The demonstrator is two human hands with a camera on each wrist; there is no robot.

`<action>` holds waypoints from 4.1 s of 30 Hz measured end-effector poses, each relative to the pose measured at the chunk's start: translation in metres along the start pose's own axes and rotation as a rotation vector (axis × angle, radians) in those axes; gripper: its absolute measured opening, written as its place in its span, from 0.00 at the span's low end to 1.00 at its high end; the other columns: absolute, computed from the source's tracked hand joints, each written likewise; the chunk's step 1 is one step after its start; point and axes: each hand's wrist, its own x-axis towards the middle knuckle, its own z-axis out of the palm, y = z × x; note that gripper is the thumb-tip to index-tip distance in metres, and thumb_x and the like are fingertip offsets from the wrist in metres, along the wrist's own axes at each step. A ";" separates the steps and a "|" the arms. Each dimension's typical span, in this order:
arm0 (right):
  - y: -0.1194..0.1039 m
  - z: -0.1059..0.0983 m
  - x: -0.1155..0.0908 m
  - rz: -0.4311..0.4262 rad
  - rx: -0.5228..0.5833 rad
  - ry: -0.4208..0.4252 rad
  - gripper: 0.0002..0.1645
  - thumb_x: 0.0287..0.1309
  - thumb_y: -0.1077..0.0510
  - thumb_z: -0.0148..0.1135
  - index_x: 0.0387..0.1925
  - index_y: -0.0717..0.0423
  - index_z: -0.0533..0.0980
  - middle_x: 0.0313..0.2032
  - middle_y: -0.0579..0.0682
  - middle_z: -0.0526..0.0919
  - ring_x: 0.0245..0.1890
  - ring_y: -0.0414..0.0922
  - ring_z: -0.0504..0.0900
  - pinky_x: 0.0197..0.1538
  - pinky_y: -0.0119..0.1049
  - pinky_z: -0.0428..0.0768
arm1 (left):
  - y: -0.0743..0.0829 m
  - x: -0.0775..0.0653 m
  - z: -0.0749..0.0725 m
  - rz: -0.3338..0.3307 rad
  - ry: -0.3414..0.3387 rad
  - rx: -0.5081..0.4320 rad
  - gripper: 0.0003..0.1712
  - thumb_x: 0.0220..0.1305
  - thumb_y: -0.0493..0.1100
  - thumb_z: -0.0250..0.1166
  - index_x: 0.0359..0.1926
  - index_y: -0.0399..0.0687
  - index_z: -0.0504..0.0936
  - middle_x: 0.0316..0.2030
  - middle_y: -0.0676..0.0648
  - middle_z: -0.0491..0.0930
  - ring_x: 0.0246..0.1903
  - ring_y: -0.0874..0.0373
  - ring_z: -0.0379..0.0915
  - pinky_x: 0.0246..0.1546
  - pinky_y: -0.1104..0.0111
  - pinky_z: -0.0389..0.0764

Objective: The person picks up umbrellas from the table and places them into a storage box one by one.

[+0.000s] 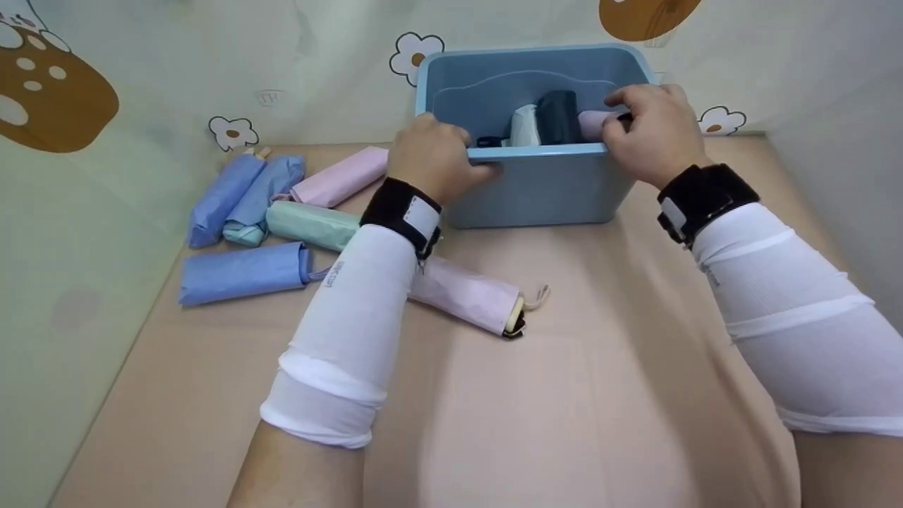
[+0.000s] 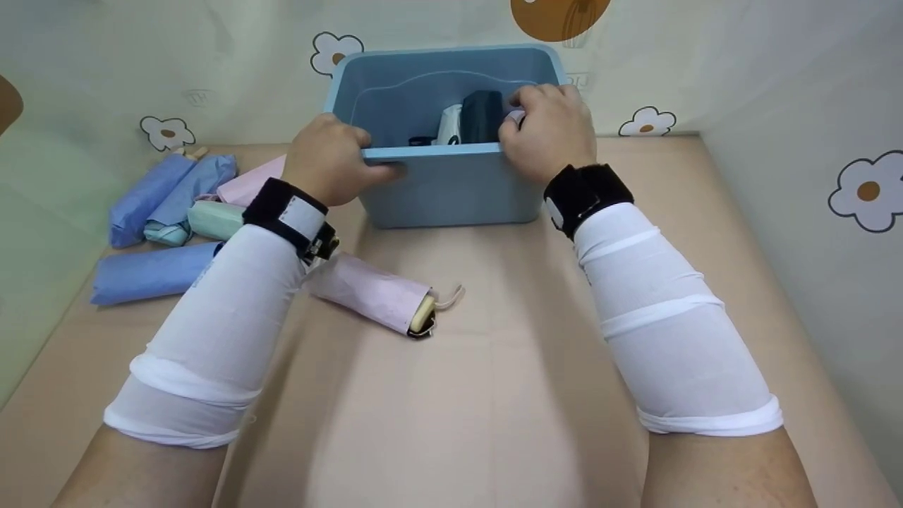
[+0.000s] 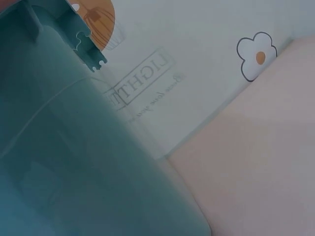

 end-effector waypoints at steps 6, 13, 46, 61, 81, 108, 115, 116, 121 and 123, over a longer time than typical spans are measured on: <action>0.001 -0.001 0.000 0.003 -0.007 0.008 0.30 0.73 0.50 0.46 0.68 0.59 0.76 0.69 0.61 0.77 0.72 0.63 0.66 0.74 0.64 0.62 | -0.001 0.000 0.001 0.004 0.017 0.001 0.31 0.64 0.73 0.63 0.33 0.50 0.87 0.30 0.48 0.84 0.45 0.48 0.75 0.45 0.53 0.78; 0.002 -0.003 -0.001 0.050 -0.008 -0.009 0.33 0.72 0.48 0.45 0.71 0.58 0.74 0.75 0.61 0.70 0.79 0.62 0.57 0.78 0.64 0.57 | 0.000 0.000 0.001 0.001 0.014 0.002 0.31 0.65 0.73 0.63 0.31 0.49 0.85 0.29 0.48 0.82 0.43 0.48 0.74 0.46 0.54 0.76; 0.014 -0.010 -0.001 0.248 0.192 -0.092 0.38 0.73 0.46 0.47 0.76 0.64 0.64 0.85 0.52 0.43 0.84 0.58 0.47 0.82 0.55 0.55 | -0.001 -0.001 0.000 -0.003 0.001 -0.029 0.30 0.66 0.71 0.64 0.32 0.49 0.85 0.27 0.48 0.80 0.44 0.49 0.73 0.45 0.56 0.75; 0.015 -0.012 -0.002 0.258 0.185 -0.095 0.41 0.73 0.45 0.46 0.81 0.59 0.56 0.85 0.52 0.45 0.84 0.53 0.50 0.82 0.53 0.55 | -0.001 0.000 0.000 -0.008 0.009 -0.050 0.30 0.64 0.71 0.66 0.32 0.49 0.85 0.29 0.48 0.82 0.45 0.49 0.73 0.46 0.55 0.76; 0.010 -0.018 -0.001 0.299 0.202 -0.123 0.43 0.74 0.43 0.48 0.82 0.57 0.54 0.86 0.50 0.41 0.85 0.54 0.46 0.81 0.58 0.55 | 0.001 -0.001 -0.005 -0.008 0.012 -0.053 0.29 0.65 0.70 0.66 0.34 0.49 0.85 0.30 0.47 0.82 0.45 0.48 0.72 0.46 0.56 0.75; 0.011 -0.013 -0.001 0.316 0.203 -0.155 0.44 0.74 0.42 0.47 0.82 0.58 0.54 0.83 0.53 0.52 0.80 0.56 0.60 0.78 0.58 0.64 | -0.027 -0.017 0.003 -0.044 0.117 -0.391 0.29 0.66 0.58 0.71 0.64 0.56 0.78 0.75 0.47 0.66 0.76 0.48 0.58 0.79 0.49 0.50; 0.010 -0.016 0.000 0.327 0.213 -0.159 0.43 0.74 0.43 0.48 0.82 0.57 0.53 0.82 0.55 0.56 0.77 0.57 0.63 0.77 0.59 0.66 | -0.064 -0.033 -0.005 -0.177 0.100 -0.279 0.53 0.64 0.68 0.69 0.82 0.60 0.56 0.82 0.43 0.53 0.83 0.43 0.43 0.80 0.39 0.39; 0.010 -0.016 0.000 0.328 0.214 -0.159 0.43 0.74 0.42 0.48 0.82 0.57 0.53 0.82 0.55 0.56 0.77 0.57 0.63 0.77 0.59 0.66 | -0.070 -0.035 -0.006 -0.195 0.084 -0.250 0.54 0.64 0.69 0.68 0.83 0.59 0.55 0.82 0.42 0.52 0.83 0.41 0.41 0.80 0.38 0.39; 0.012 -0.016 0.001 0.301 0.194 -0.141 0.43 0.74 0.42 0.47 0.81 0.59 0.54 0.82 0.56 0.56 0.78 0.57 0.62 0.78 0.59 0.64 | -0.099 -0.045 0.000 -0.269 -0.053 -0.151 0.58 0.64 0.66 0.69 0.85 0.56 0.50 0.84 0.35 0.43 0.83 0.32 0.32 0.77 0.30 0.37; 0.013 -0.015 0.001 0.280 0.182 -0.129 0.43 0.74 0.42 0.47 0.81 0.60 0.55 0.82 0.56 0.56 0.79 0.57 0.62 0.78 0.59 0.63 | -0.107 -0.049 0.005 -0.299 -0.134 -0.139 0.59 0.64 0.65 0.70 0.85 0.54 0.49 0.84 0.33 0.40 0.82 0.29 0.30 0.76 0.29 0.37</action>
